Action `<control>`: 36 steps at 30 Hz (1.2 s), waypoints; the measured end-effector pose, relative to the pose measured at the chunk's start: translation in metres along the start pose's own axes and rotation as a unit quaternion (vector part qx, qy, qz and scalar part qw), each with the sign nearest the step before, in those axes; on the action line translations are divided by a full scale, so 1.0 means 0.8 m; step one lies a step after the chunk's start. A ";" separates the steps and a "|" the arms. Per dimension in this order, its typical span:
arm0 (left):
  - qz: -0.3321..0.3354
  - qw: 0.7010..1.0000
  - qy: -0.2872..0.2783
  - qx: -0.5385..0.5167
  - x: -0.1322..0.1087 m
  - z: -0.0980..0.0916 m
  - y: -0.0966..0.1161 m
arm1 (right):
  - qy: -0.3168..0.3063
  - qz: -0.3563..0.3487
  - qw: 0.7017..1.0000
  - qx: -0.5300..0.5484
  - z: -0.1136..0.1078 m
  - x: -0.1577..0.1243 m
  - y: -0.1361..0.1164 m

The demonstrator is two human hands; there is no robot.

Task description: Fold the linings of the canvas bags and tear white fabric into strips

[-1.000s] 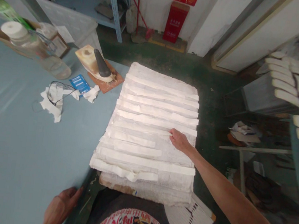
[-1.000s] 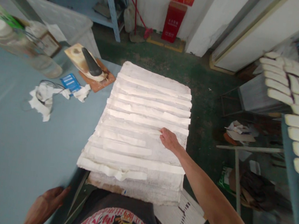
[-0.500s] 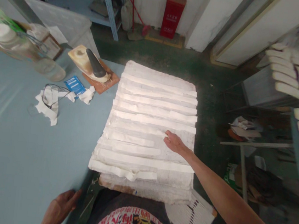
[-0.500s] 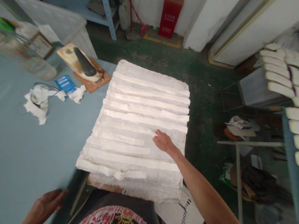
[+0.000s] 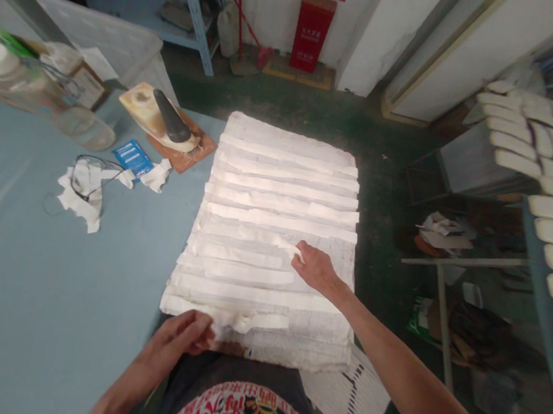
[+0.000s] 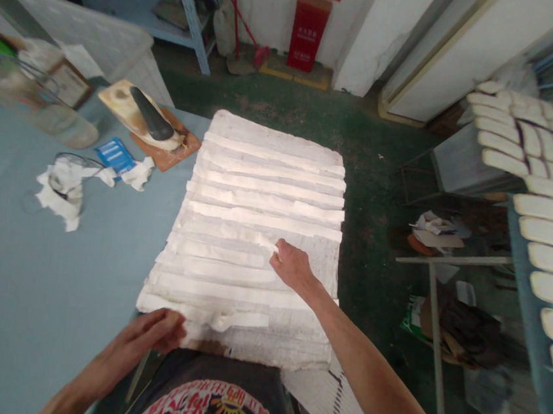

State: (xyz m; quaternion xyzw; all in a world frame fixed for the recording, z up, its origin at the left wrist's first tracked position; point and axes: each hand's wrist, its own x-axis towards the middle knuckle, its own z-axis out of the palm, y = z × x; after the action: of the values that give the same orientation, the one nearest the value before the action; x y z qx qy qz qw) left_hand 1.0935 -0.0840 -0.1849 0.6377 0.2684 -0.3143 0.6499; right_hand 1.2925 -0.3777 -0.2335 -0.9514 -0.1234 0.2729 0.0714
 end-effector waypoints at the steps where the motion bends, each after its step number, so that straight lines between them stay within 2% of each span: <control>1: 0.005 0.995 -0.006 -0.099 0.017 0.022 0.017 | -0.001 -0.003 1.000 -0.001 -0.003 -0.003 -0.004; 2: -0.001 0.978 -0.011 -0.207 0.037 0.044 0.030 | -0.001 -0.005 1.000 -0.002 -0.006 -0.007 -0.009; 4: 0.012 0.961 -0.005 -0.277 0.081 0.084 0.046 | -0.001 -0.008 1.000 -0.004 -0.013 -0.017 -0.016; 6: 0.018 0.941 -0.001 -0.339 0.123 0.115 0.051 | -0.001 -0.009 1.000 -0.004 -0.019 -0.027 -0.023; 8: 0.013 0.918 -0.007 -0.396 0.153 0.136 0.051 | -0.002 -0.008 1.000 -0.002 -0.023 -0.038 -0.030; 11: 0.004 0.888 -0.031 -0.458 0.175 0.152 0.055 | -0.005 -0.006 1.000 0.006 -0.026 -0.052 -0.047; 17: 0.009 0.836 -0.057 -0.545 0.183 0.154 0.070 | 0.014 -0.010 1.000 0.018 -0.024 -0.072 -0.078; 22: -0.030 0.814 -0.080 -0.575 0.181 0.159 0.071 | 0.022 0.019 1.000 -0.005 -0.026 -0.078 -0.070; 26: -0.045 0.809 -0.080 -0.581 0.178 0.175 0.072 | 0.020 -0.004 1.000 -0.012 -0.023 -0.091 -0.066; 30: -0.066 0.815 -0.064 -0.572 0.178 0.183 0.073 | 0.023 -0.045 0.999 0.006 -0.001 -0.119 -0.075; 33: -0.072 0.820 -0.056 -0.564 0.175 0.179 0.071 | 0.076 -0.092 0.989 0.083 0.011 -0.148 -0.079; 36: -0.080 0.824 -0.051 -0.558 0.169 0.172 0.067 | 0.151 -0.099 0.968 0.176 -0.002 -0.168 -0.068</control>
State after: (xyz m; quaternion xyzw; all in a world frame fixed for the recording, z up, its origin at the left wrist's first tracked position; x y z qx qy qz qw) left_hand 1.2155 -0.2308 -0.2446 0.1252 0.4151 -0.1936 0.8801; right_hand 1.1719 -0.3621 -0.1535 -0.9373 -0.1545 0.1352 0.2817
